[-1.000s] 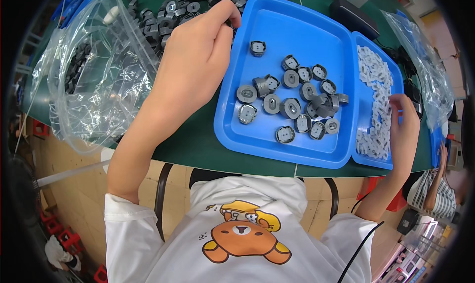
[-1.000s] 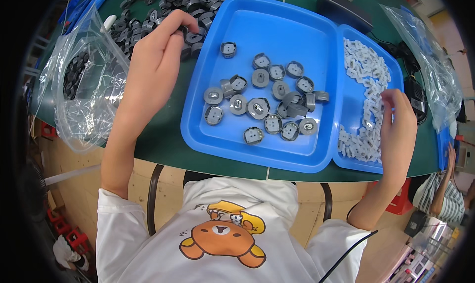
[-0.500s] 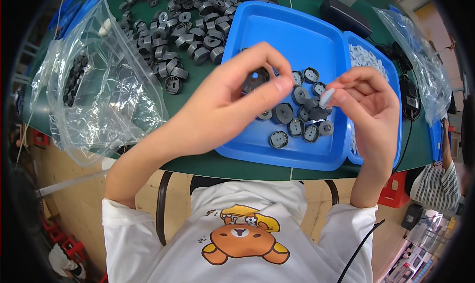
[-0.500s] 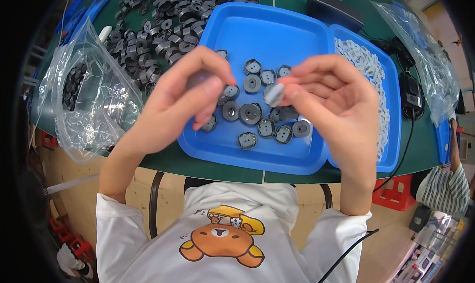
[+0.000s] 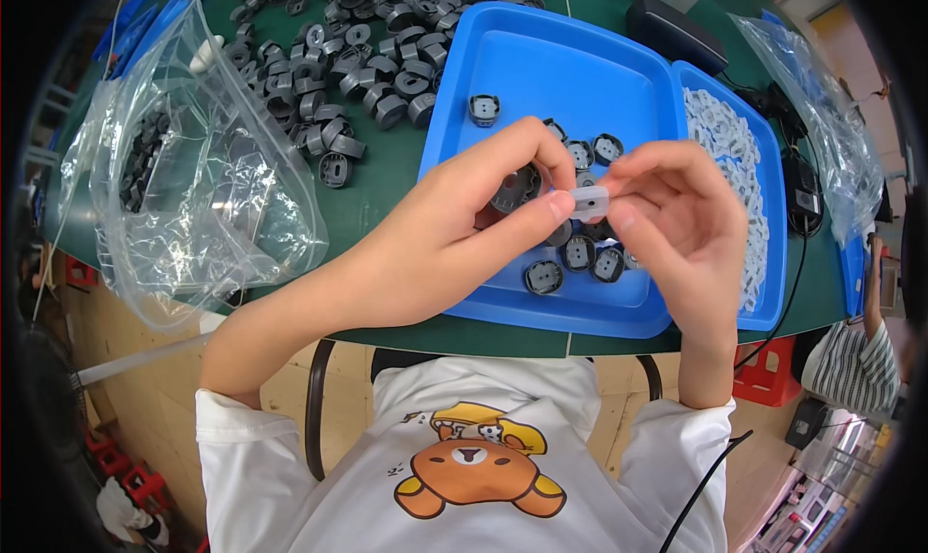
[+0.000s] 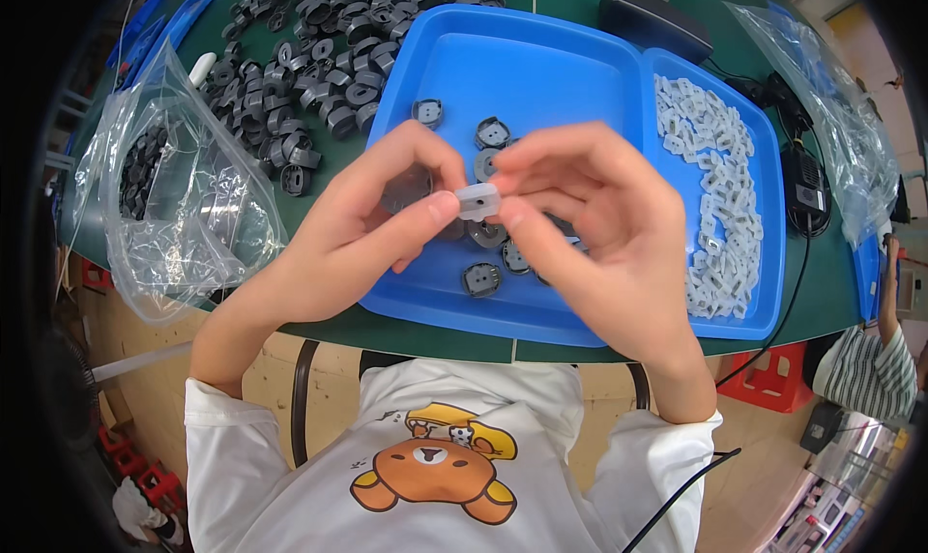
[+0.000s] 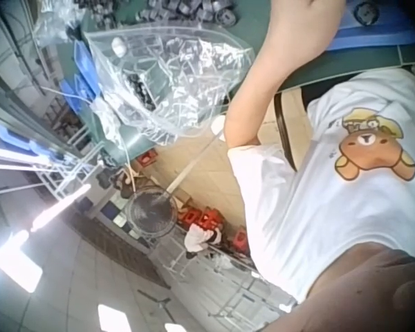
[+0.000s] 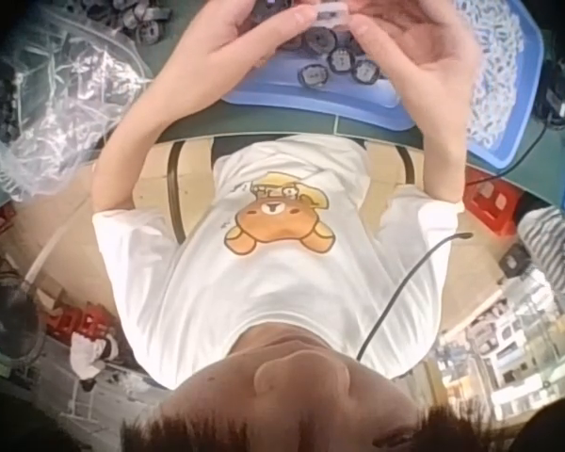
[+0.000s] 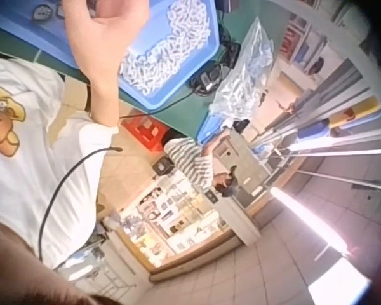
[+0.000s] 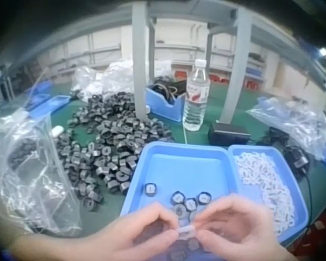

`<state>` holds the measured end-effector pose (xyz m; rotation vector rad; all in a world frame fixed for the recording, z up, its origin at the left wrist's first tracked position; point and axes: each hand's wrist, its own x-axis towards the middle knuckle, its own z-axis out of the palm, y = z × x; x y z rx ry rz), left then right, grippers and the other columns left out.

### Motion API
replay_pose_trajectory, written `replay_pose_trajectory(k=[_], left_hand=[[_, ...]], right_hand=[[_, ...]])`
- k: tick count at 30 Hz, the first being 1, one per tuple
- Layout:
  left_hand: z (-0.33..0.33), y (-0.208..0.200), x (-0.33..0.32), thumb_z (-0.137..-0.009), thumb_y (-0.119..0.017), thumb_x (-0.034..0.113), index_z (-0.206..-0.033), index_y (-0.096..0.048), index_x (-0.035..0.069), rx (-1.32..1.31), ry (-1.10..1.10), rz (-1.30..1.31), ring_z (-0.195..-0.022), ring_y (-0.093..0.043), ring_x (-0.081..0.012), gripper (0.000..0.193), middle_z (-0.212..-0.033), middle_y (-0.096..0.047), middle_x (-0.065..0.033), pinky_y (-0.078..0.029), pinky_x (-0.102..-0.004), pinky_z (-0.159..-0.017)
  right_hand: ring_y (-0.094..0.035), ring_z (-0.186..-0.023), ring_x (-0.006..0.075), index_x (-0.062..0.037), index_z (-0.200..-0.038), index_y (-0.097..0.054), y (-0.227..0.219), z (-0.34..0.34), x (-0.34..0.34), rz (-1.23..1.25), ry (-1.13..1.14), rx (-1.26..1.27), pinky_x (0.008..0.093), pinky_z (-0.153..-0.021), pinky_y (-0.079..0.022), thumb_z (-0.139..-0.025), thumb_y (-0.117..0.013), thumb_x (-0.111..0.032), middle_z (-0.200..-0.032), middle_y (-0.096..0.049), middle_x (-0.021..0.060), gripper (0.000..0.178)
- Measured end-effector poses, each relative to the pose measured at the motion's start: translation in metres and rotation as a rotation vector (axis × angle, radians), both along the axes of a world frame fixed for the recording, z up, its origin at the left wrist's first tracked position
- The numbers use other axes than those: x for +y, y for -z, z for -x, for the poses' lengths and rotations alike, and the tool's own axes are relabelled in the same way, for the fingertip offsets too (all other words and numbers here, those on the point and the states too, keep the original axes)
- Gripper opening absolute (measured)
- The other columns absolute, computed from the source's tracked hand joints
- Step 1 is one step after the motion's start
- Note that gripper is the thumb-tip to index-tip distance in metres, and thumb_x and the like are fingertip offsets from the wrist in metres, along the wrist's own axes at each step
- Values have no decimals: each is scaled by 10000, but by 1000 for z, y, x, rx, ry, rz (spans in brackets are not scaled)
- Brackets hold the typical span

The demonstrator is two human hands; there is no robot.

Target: The person assembles small plastic components by hand, inserting one part into another, at a factory station.

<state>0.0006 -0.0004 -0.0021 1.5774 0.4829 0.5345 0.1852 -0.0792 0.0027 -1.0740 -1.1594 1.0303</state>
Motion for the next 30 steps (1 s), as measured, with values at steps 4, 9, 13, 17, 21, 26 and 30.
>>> replay_pose_trajectory(k=[4, 9, 13, 17, 21, 26, 30], left_hand=[[4, 1, 1, -956, -468, 187, -1001, -472, 56, -20, 86, 224, -615, -433, -43, 138, -820, -463, 7, -367, -197, -536], [5, 3, -1, -951, -468, 180, -1035, -467, 55, 21, 103, 265, -662, -432, -46, 151, -852, -466, -7, -364, -185, -563], [1, 2, -3, -933, -499, 144, -1038, -481, 51, -56, -46, -51, -718, -439, -47, 141, -917, -470, -9, -368, -184, -581], [0, 9, 0, -911, -546, 116, -1042, -489, 52, -10, -7, -176, -750, -447, -49, 157, -959, -472, -4, -385, -197, -606], [3, -3, -2, -925, -545, 158, -1029, -470, 79, 4, 54, 140, -789, -459, -60, 150, -938, -470, -7, -390, -206, -650], [-1, 6, -1, -969, -476, 251, -1065, -410, 110, -152, 215, 411, -843, -452, -72, 183, -963, -439, 3, -398, -230, -716], [2, 12, -4, -992, -429, 302, -1097, -373, 122, -247, 342, 477, -929, -441, -81, 216, -1053, -391, -2, -397, -259, -831]], right_hand=[[-586, -929, 191, 74, -1011, -569, -4, -2, 0, -234, -130, -309, 285, -800, -512, -774, -614, 104, -954, -573, 135, 242], [-617, -849, 164, 68, -970, -607, 2, -2, 1, -230, -105, -316, 256, -752, -519, -788, -642, 76, -928, -596, 108, 185], [-627, -782, 145, 52, -929, -591, 1, -5, -2, 40, -74, -47, 251, -704, -522, -836, -630, 24, -871, -615, 86, 105], [-625, -756, 138, 34, -916, -566, 1, -7, -1, 135, -179, 155, 251, -682, -518, -869, -605, -6, -861, -614, 83, 73], [-615, -787, 133, 28, -930, -557, 3, -3, -2, 119, -202, 150, 242, -705, -506, -875, -595, -3, -900, -607, 83, 74], [-578, -921, 186, 16, -1017, -562, 7, 3, 2, -198, -52, -253, 299, -806, -462, -752, -719, -23, -959, -596, 86, 310], [-576, -909, 242, 4, -1064, -565, 9, 3, 7, -329, -76, -572, 341, -815, -450, -658, -761, -12, -979, -595, 99, 451]])
